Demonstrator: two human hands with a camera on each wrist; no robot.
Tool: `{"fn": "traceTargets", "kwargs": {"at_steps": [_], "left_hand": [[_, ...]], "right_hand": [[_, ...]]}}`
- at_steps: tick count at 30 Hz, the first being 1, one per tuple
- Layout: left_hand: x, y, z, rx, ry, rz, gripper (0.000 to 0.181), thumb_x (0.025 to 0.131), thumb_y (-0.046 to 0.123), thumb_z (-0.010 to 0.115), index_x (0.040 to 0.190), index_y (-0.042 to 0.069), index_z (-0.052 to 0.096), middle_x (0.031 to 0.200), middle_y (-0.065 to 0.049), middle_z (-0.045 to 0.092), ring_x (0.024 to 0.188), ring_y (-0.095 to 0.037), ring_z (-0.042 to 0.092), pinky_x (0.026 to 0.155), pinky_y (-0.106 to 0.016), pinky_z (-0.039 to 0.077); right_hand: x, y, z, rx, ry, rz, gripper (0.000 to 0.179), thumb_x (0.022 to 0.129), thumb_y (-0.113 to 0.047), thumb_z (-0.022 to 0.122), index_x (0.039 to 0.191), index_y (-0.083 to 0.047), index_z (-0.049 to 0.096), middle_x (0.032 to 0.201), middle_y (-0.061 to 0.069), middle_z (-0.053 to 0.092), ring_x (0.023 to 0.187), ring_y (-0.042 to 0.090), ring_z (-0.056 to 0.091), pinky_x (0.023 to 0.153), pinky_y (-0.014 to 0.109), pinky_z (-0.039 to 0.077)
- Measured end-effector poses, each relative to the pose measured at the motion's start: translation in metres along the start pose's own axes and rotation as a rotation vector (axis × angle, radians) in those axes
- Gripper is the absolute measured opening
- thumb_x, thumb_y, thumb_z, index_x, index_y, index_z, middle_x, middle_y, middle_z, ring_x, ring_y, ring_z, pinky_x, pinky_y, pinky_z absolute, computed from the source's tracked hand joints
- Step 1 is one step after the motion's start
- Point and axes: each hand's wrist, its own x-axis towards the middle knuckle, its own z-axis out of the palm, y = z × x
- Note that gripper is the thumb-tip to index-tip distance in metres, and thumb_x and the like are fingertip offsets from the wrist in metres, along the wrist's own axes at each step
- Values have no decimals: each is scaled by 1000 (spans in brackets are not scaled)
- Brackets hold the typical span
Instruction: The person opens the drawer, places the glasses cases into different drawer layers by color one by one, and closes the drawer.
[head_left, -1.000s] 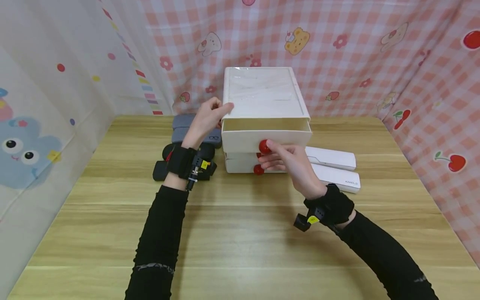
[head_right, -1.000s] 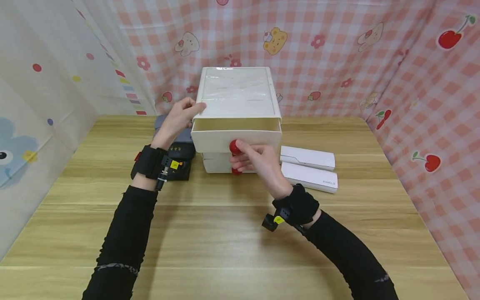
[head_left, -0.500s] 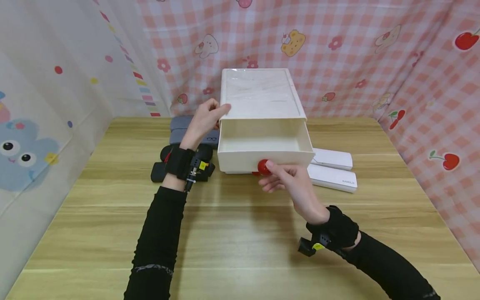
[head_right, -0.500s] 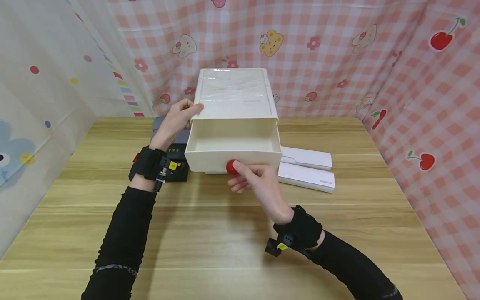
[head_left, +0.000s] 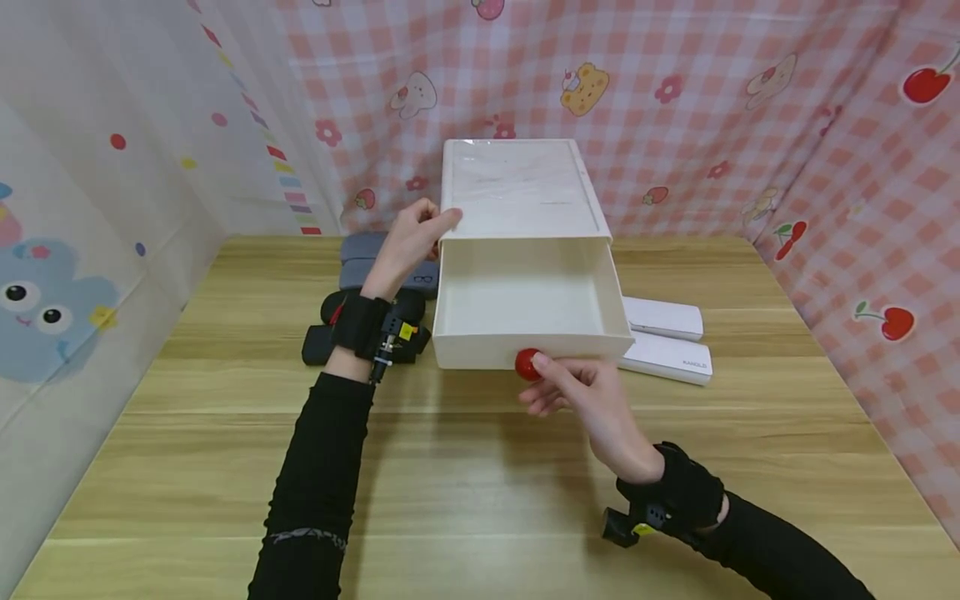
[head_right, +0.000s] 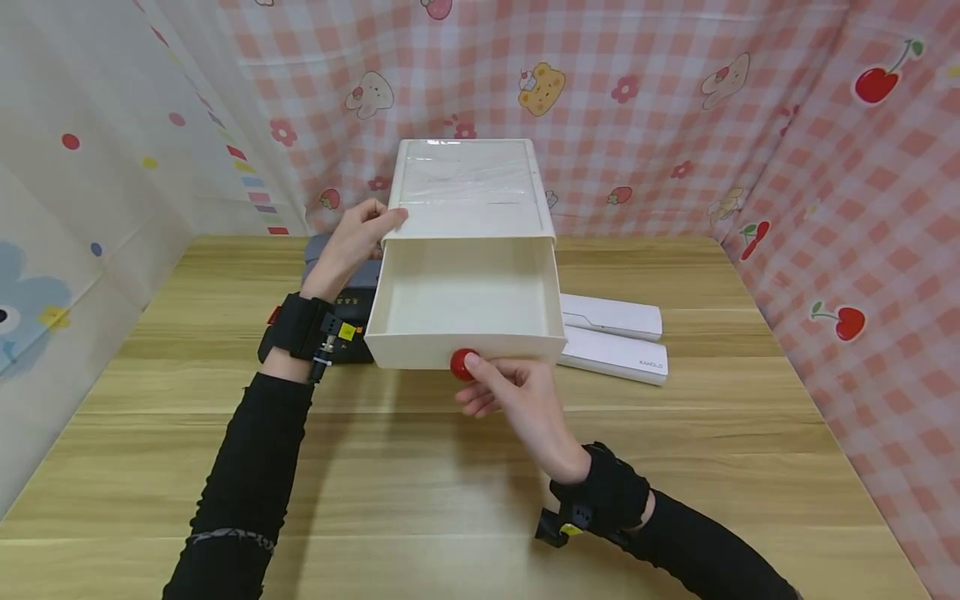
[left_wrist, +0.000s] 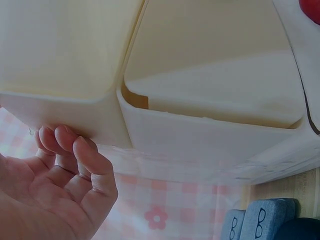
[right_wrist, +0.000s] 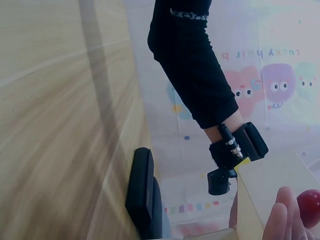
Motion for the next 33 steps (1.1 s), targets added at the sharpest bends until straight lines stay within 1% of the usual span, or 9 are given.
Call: {"fn": "traceTargets", "kwargs": {"at_steps": [9,13,17,19,22,24,26,29,33], "left_hand": [[-1,-1,-1,1,-4,-2,34,92,41,57,78,14,42,75,-2,44,60,-12,46,61,-24,42],[-1,-2,0,-4,0,-3,34,92,40,57,78,13,42,74,-4,44,59,-12,46,61,-24,42],[0,-3,0,-3,-3,-3,34,92,41,57,78,13,42,76,-6,45,61,-13,46,61,-24,41],[0,-3,0,1,-5,-6,34,91,41,57,79,13,41,76,-5,45,61,-13,46,61,-24,41],[0,-4,0,-3,-2,-3,35,91,41,57,79,13,41,74,-5,44,60,-12,46,60,-24,41],[0,-4,-1,-7,1,1,35,91,41,57,79,13,41,74,-4,44,60,-12,46,60,-24,41],[-1,-4,-1,-7,1,8,35,92,41,56,79,13,41,75,-4,44,61,-13,47,60,-24,42],[0,-4,-1,-6,-5,12,34,92,41,56,79,13,41,78,-4,44,64,-17,48,61,-25,43],[1,-4,1,-15,-11,9,34,92,41,56,79,13,41,78,-6,44,64,-17,48,61,-25,42]], "right_hand": [[-3,4,-2,-12,-47,-23,38,98,-22,51,104,13,63,72,-7,72,65,12,68,65,30,57],[-2,9,-13,-104,-141,-31,36,99,-21,51,106,12,63,84,8,74,72,15,70,69,31,57],[-3,24,-30,-407,-220,-83,30,94,-21,59,108,4,65,98,17,71,86,18,68,77,31,56],[-2,36,-41,-619,-222,-185,27,89,-19,65,107,2,67,101,16,70,91,22,67,80,35,55],[6,56,-60,-896,-153,-379,32,81,-12,75,108,3,66,108,16,67,98,29,65,83,42,53],[14,66,-77,-1079,-61,-515,38,76,-10,78,109,3,65,105,18,67,95,33,64,79,45,53],[22,72,-95,-1207,23,-586,46,73,-11,80,113,2,62,104,20,66,94,37,62,75,48,52],[31,76,-121,-1338,97,-611,50,70,-16,82,112,1,62,102,23,66,92,41,60,72,52,49],[38,78,-149,-1388,73,-511,56,67,-20,84,113,4,61,109,23,64,97,44,59,78,57,47]]}}
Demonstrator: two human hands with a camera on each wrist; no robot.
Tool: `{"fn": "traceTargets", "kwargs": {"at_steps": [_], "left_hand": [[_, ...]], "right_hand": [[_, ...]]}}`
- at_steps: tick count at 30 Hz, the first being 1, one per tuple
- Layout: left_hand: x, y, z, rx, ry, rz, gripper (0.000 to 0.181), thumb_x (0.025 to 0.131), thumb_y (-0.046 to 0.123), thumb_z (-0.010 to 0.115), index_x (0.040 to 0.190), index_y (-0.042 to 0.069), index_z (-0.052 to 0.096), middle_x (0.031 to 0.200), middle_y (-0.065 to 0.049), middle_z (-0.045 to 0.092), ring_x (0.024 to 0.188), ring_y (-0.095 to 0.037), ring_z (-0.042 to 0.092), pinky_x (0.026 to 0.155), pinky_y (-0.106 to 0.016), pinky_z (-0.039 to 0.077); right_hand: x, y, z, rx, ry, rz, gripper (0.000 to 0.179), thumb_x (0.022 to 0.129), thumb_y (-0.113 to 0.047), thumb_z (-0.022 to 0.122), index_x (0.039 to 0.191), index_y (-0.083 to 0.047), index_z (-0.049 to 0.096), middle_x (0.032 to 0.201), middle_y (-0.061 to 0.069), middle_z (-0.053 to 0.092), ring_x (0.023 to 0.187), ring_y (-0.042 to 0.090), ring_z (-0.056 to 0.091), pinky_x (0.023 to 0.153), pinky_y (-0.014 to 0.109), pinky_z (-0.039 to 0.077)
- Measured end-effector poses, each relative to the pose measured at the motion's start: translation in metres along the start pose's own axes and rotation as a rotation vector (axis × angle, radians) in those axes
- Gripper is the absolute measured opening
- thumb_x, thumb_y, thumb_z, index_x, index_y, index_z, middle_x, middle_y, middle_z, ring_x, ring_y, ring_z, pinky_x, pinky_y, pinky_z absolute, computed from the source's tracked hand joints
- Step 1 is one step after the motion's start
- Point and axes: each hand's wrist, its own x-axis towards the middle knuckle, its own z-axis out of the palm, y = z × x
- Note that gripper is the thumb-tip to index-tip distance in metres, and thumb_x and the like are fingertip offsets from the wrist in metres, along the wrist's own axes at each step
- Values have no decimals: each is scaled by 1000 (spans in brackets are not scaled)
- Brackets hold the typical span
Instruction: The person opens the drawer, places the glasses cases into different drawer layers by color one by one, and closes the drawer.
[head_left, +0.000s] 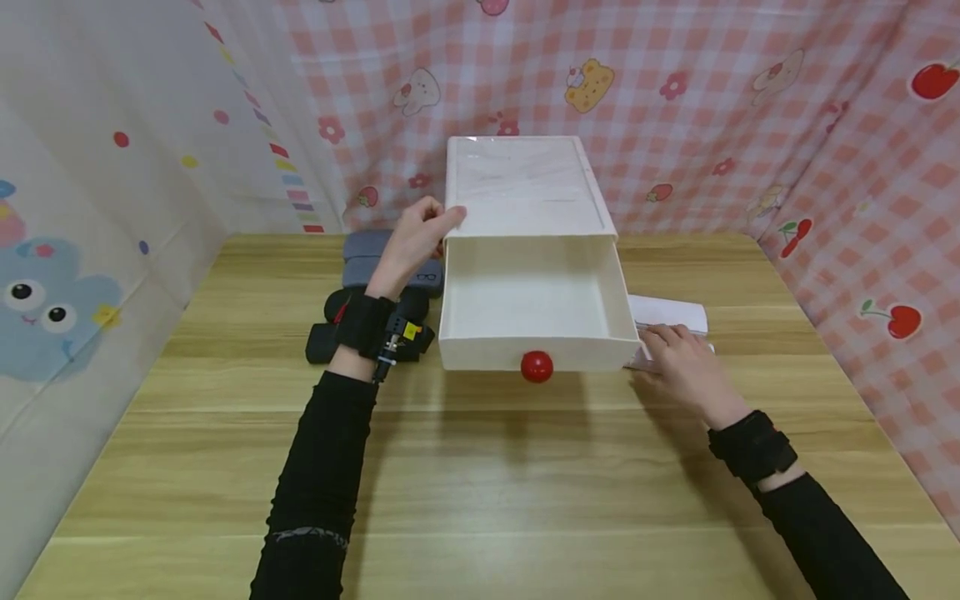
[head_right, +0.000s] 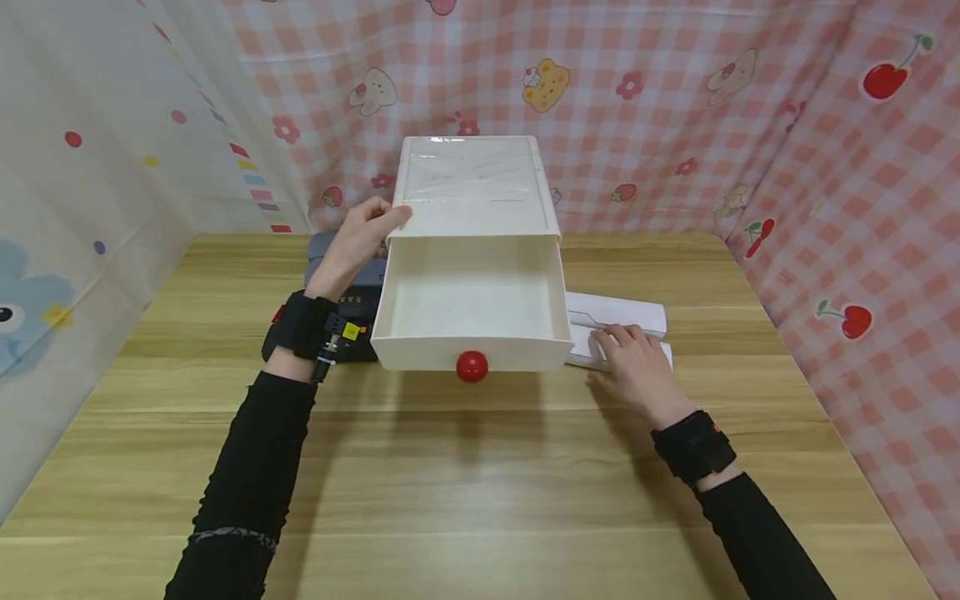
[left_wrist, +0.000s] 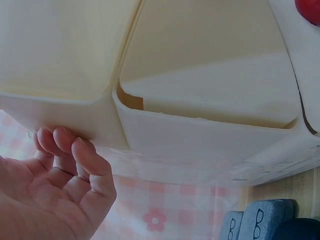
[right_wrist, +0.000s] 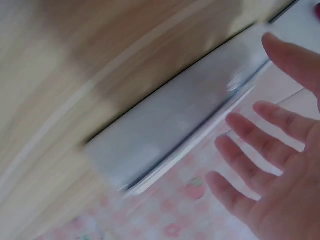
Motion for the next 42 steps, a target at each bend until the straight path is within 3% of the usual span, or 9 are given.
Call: {"fn": "traceTargets", "kwargs": {"at_steps": [6,19,25,31,37,42], "left_hand": [[0,1,1,-11,-2,-5,34,92,40,57,78,13,40,72,-5,43,60,-12,45,59,-24,39],[-1,4,2,-1,-4,-6,35,92,40,56,77,13,40,72,-3,44,62,-13,46,60,-24,39],[-1,5,1,-9,-3,-6,34,92,40,57,78,14,40,67,-2,41,61,-16,44,59,-25,38],[-1,3,1,-12,-4,-4,35,92,40,56,77,14,39,67,0,39,59,-13,43,59,-25,38],[-2,1,0,-16,0,6,36,92,40,56,77,13,38,70,-1,39,61,-16,43,59,-25,38],[-1,0,0,-21,-5,11,35,92,40,56,78,13,39,71,-1,39,60,-13,44,60,-24,38]], "right_hand": [[-1,22,-2,29,-130,63,60,67,-17,84,118,3,59,107,24,62,94,44,57,75,56,47],[2,39,-3,142,-189,41,60,66,-15,84,119,0,59,110,24,57,96,43,55,76,55,48],[9,38,-21,179,-99,24,56,65,-10,85,114,1,59,108,27,56,95,44,54,76,57,47],[17,33,-56,188,-13,53,55,66,-5,83,116,2,59,108,26,56,97,42,51,79,55,44],[28,27,-95,110,123,41,60,61,-3,85,115,4,60,106,28,55,94,42,50,73,51,40],[37,17,-128,53,180,72,62,61,-3,85,117,5,59,107,28,54,95,43,48,72,52,40]]}}
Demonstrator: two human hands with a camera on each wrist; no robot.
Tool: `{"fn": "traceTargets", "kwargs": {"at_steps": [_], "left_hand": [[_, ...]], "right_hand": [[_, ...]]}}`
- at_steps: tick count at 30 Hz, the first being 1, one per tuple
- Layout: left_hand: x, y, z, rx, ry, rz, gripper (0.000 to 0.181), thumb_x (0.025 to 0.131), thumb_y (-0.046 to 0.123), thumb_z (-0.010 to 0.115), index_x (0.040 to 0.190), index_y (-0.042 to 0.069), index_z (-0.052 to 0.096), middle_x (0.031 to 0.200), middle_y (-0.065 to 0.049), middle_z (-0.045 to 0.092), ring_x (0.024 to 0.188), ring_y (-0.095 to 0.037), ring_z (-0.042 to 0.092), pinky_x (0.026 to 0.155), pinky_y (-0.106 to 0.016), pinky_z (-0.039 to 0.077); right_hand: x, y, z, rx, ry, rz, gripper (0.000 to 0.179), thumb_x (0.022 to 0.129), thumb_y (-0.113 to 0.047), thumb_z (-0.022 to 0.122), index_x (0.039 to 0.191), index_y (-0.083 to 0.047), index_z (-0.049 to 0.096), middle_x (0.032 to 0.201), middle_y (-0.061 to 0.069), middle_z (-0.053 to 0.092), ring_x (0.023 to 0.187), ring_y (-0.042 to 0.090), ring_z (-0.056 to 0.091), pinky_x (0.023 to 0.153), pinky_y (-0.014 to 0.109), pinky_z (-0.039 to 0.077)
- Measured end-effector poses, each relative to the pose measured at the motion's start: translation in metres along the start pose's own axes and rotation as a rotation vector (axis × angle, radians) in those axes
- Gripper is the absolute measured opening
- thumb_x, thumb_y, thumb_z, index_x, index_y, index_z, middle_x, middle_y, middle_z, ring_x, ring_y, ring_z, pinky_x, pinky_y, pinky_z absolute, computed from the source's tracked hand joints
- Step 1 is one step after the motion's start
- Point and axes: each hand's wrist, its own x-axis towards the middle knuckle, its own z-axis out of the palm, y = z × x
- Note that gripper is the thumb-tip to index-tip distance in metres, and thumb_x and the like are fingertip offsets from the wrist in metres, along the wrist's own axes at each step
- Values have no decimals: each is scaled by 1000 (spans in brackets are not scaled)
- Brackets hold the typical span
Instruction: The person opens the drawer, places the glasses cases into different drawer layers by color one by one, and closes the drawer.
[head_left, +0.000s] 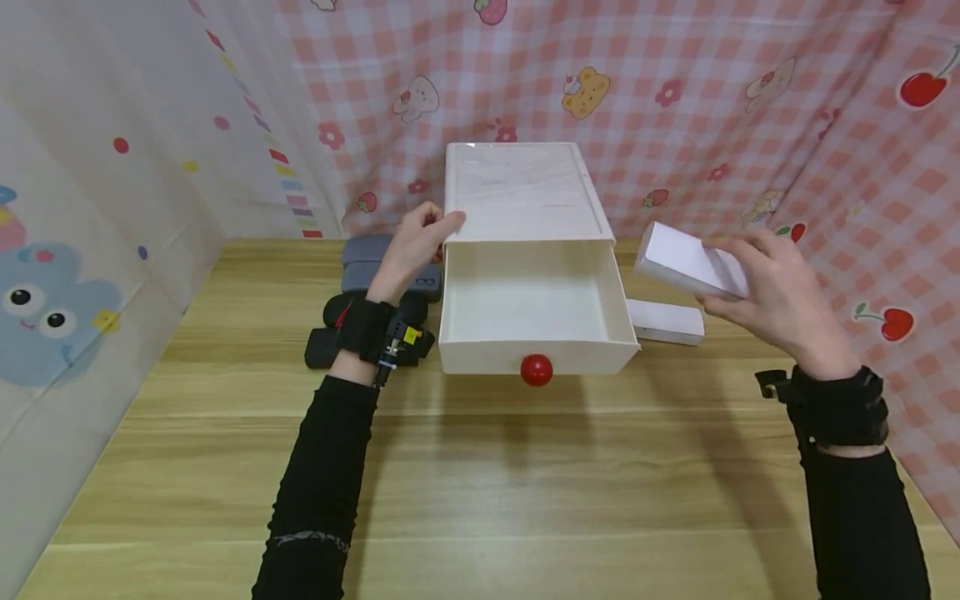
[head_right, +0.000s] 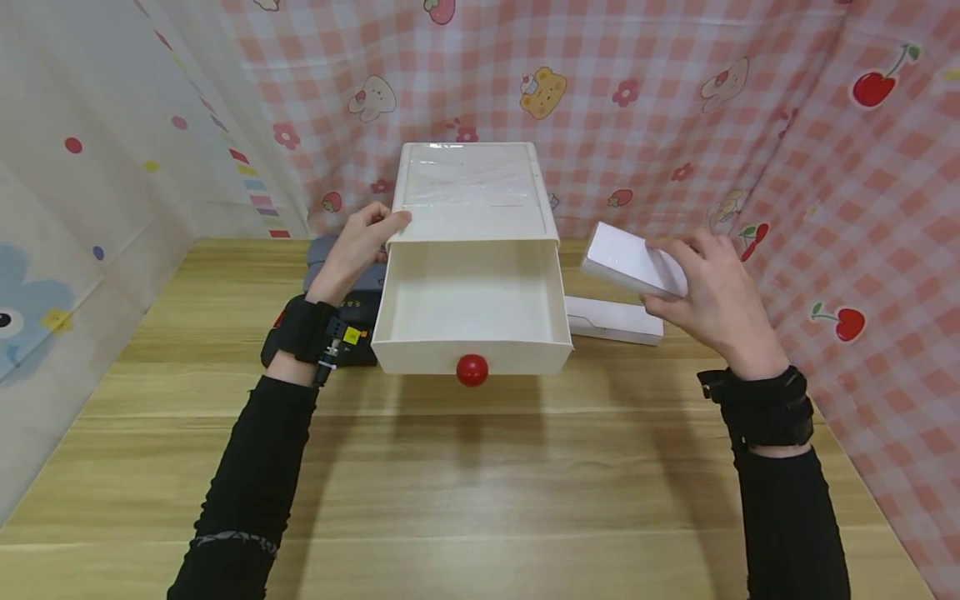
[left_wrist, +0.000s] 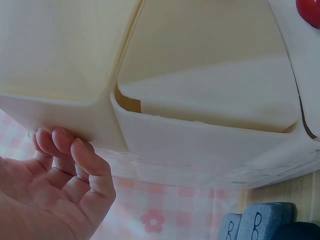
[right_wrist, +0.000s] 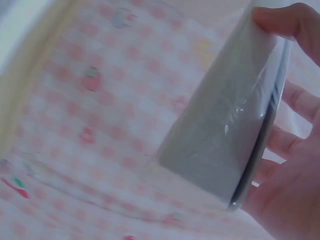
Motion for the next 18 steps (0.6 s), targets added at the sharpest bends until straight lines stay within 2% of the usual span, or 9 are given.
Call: {"fn": "traceTargets", "kwargs": {"at_steps": [6,10,15,18], "left_hand": [[-2,0,-1,3,2,4,35,92,40,56,78,13,39,71,-1,39,62,-17,45,59,-25,38],[-2,1,-1,-3,7,0,35,92,40,56,78,13,39,70,0,39,60,-14,44,59,-25,38],[-1,1,0,-3,7,5,36,92,40,57,77,13,39,69,0,39,59,-13,43,58,-25,37],[-1,1,0,-1,3,5,35,92,40,56,77,13,39,71,-1,40,60,-15,44,58,-25,37]], "right_hand": [[20,-23,-23,9,36,-1,62,62,-4,85,118,2,60,110,26,55,99,41,47,76,52,39],[38,-45,-26,60,31,-84,59,63,-3,83,118,0,61,111,25,56,100,39,49,75,49,39],[61,-74,-23,81,-19,-206,55,66,-7,81,117,1,61,112,25,57,100,38,50,78,49,42],[72,-92,-18,83,-82,-223,55,69,-13,81,118,-1,61,115,23,57,105,37,51,83,50,44]]}}
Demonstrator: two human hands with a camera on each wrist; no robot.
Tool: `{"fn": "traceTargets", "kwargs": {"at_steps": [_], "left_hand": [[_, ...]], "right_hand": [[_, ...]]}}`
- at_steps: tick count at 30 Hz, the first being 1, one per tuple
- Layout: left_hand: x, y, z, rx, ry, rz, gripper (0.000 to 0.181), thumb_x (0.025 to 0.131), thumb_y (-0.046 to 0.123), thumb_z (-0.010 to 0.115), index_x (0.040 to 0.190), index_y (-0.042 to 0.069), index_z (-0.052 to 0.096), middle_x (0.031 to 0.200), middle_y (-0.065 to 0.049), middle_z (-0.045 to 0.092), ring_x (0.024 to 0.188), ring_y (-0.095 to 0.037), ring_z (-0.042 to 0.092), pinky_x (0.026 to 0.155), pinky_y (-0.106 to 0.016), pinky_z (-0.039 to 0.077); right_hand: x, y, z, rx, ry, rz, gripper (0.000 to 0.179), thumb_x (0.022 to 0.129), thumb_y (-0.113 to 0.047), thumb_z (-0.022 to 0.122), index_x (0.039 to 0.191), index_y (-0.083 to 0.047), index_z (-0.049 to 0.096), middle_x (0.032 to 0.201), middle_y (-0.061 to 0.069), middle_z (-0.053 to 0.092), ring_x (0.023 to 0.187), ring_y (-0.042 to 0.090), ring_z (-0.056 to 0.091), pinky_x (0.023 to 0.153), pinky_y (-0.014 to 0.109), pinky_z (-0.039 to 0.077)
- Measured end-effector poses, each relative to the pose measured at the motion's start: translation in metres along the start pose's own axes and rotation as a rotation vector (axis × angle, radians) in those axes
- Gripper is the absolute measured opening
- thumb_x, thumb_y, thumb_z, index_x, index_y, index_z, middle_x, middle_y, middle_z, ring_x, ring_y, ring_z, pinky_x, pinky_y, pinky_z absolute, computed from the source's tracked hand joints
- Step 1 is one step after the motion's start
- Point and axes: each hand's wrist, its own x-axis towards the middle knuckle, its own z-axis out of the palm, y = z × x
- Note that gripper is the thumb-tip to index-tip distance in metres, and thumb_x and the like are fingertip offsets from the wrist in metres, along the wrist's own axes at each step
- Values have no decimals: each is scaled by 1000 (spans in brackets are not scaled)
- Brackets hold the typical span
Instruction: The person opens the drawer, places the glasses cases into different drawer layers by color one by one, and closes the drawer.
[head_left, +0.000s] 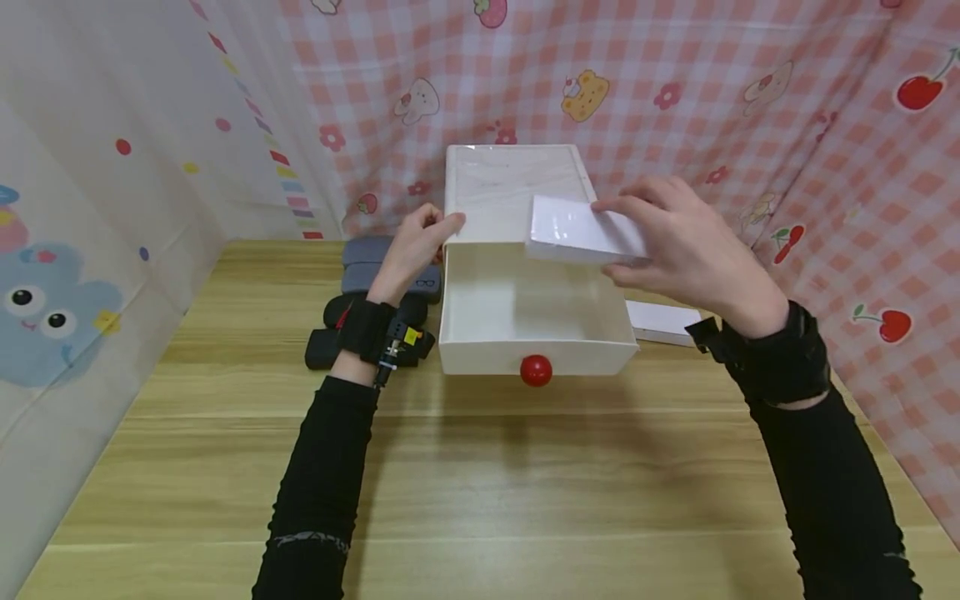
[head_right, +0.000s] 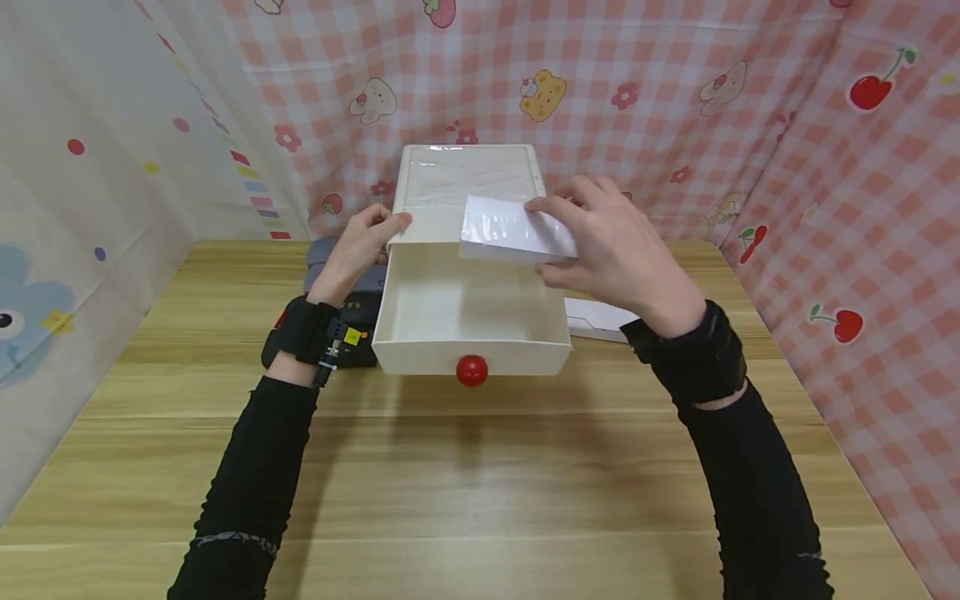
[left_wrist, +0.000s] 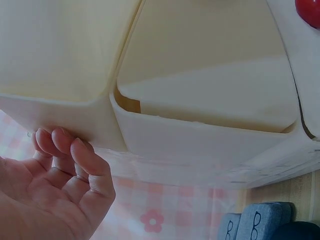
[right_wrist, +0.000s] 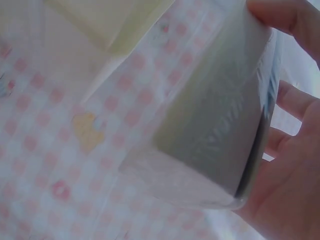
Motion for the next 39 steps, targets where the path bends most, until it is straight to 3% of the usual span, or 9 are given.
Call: {"fn": "traceTargets", "kwargs": {"at_steps": [7,14,18,27,33,39], "left_hand": [[0,-1,0,-9,-3,-14,34,93,40,56,78,14,40,75,-2,42,66,-19,44,60,-25,38],[1,1,1,-3,2,-14,34,92,41,56,77,14,40,76,-2,44,61,-11,46,59,-24,40],[0,1,1,-11,9,-15,35,92,40,57,77,14,40,72,-1,42,61,-13,46,58,-24,39],[0,-1,0,-13,9,-11,36,91,42,57,77,14,40,65,3,40,59,-13,45,58,-24,40],[0,-2,1,-9,11,-14,35,91,42,57,77,15,41,64,2,40,60,-13,45,58,-24,40],[0,-1,0,-24,11,-12,35,91,42,58,77,15,41,65,0,41,58,-11,45,58,-24,40]], "right_hand": [[26,-22,25,0,-125,-79,51,71,-25,81,116,-8,64,109,15,61,96,30,53,75,42,48],[31,-26,46,-3,-226,-99,47,72,-29,81,114,-12,65,109,11,62,96,28,55,73,42,53],[31,-25,51,-10,-243,-110,47,72,-28,82,113,-12,65,109,9,62,96,28,55,72,42,54],[31,-28,66,-55,-259,-219,50,74,-31,81,116,-10,64,107,12,63,94,28,58,73,41,55],[30,-28,76,-82,-325,-207,52,78,-32,78,122,-10,62,113,13,63,106,31,60,79,45,55],[31,-28,76,-83,-330,-189,53,79,-32,77,124,-9,60,115,13,62,107,31,60,78,45,55]]}}
